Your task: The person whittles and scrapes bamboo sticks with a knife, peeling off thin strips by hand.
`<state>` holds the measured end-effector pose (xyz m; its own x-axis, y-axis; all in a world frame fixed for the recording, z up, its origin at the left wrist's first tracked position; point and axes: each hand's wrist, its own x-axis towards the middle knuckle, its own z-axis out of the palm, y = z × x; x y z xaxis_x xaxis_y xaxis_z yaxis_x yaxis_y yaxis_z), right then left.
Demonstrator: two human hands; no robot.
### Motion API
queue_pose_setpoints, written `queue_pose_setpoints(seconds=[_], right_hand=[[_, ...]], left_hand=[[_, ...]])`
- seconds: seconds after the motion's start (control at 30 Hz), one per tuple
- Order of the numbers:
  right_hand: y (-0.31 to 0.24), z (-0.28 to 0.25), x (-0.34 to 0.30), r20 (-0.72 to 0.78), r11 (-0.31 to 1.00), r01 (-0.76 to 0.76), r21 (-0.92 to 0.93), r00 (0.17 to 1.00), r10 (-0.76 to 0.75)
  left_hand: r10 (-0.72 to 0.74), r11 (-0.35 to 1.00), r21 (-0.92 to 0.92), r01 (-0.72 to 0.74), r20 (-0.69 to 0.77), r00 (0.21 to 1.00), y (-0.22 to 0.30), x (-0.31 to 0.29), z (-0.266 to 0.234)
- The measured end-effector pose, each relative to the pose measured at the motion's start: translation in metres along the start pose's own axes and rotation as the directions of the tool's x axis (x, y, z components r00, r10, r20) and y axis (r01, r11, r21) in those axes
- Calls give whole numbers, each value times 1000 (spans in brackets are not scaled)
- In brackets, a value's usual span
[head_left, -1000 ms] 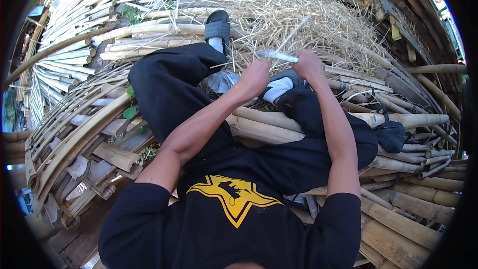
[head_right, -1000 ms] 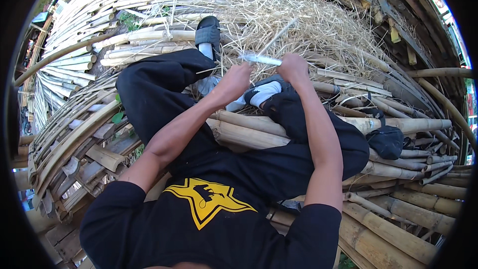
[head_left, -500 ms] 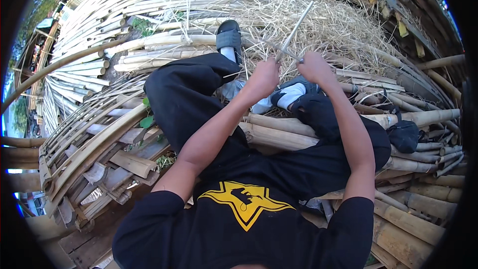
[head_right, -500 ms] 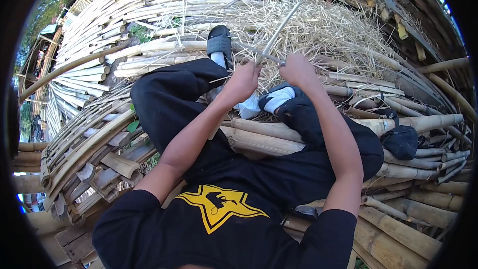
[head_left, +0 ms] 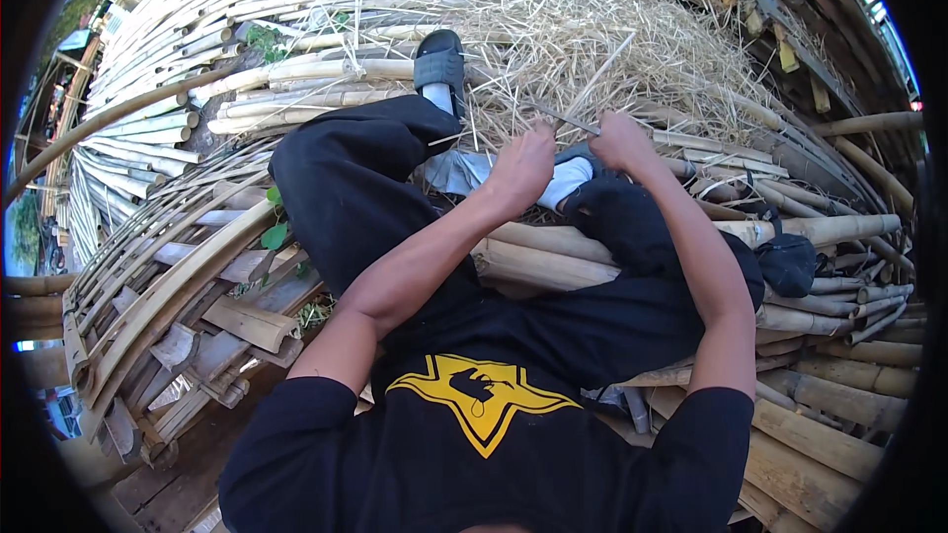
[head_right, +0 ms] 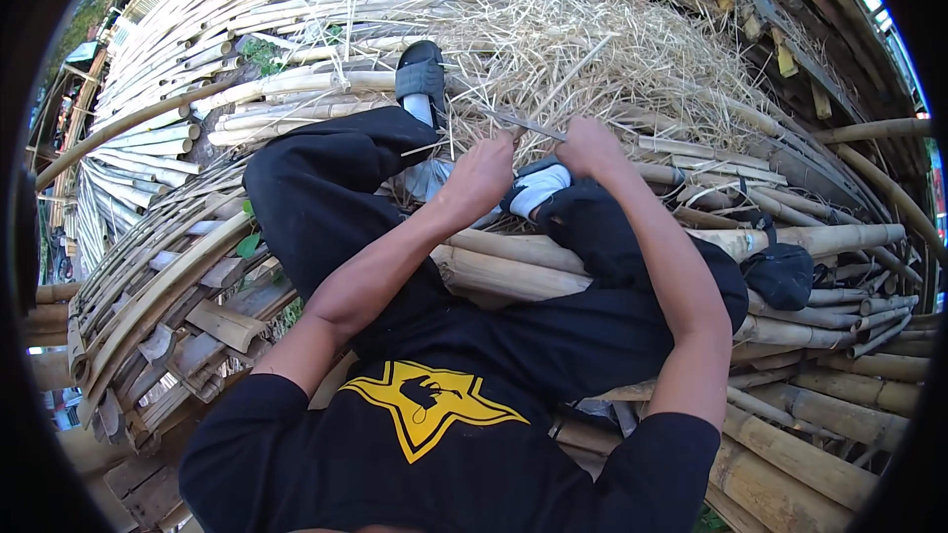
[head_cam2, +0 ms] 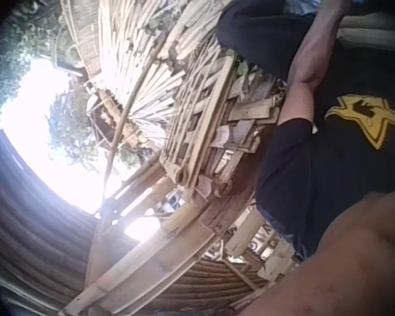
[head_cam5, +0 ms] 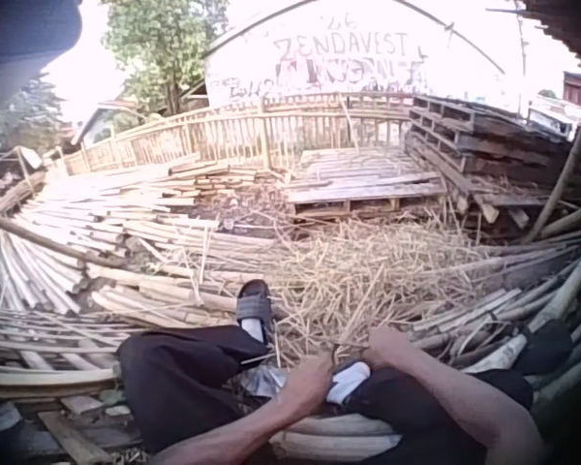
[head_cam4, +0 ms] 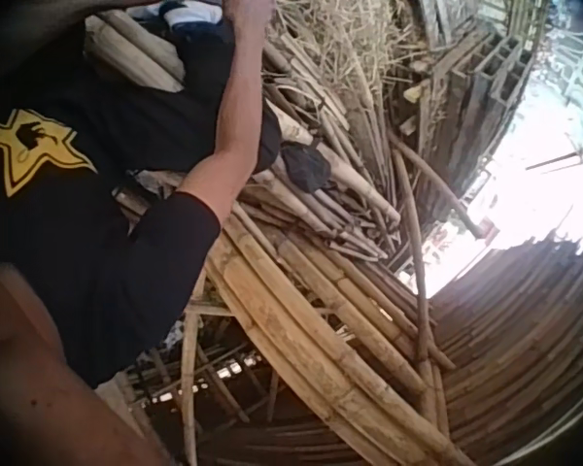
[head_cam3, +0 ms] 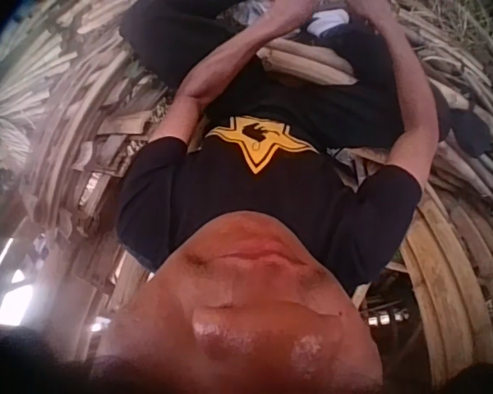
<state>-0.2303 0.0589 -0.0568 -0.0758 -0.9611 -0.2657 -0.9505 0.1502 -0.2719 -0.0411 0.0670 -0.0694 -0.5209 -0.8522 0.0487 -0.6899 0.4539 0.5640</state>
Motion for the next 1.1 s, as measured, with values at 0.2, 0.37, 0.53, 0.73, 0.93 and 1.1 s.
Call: queue_pose_setpoints(seconds=[0.2, 0.37, 0.53, 0.73, 0.93, 1.1], right_hand=[[133, 2, 26, -368, 911, -385, 147, 834, 411], [143, -38, 18, -398, 867, -368, 336, 779, 485], [23, -26, 3, -151, 984, -118, 133, 979, 138], [-23, -8, -21, -31, 997, -56, 61, 998, 58], [-22, -7, -18, -93, 997, -82, 2, 992, 82], [6, -2, 0, -130, 995, -91, -51, 988, 84]], left_hand=[[-19, 997, -73, 17, -31, 999, -5, -1, -19], [-56, 969, -240, 51, -13, 998, -12, 6, -28], [-108, 905, -398, 153, 132, 985, -2, 12, -38], [-56, 967, -248, 64, 37, 998, -10, 11, -22], [-84, 995, -60, 82, -27, 996, -5, 3, -11], [-58, 998, -27, 59, 24, 998, -7, -7, 0]])
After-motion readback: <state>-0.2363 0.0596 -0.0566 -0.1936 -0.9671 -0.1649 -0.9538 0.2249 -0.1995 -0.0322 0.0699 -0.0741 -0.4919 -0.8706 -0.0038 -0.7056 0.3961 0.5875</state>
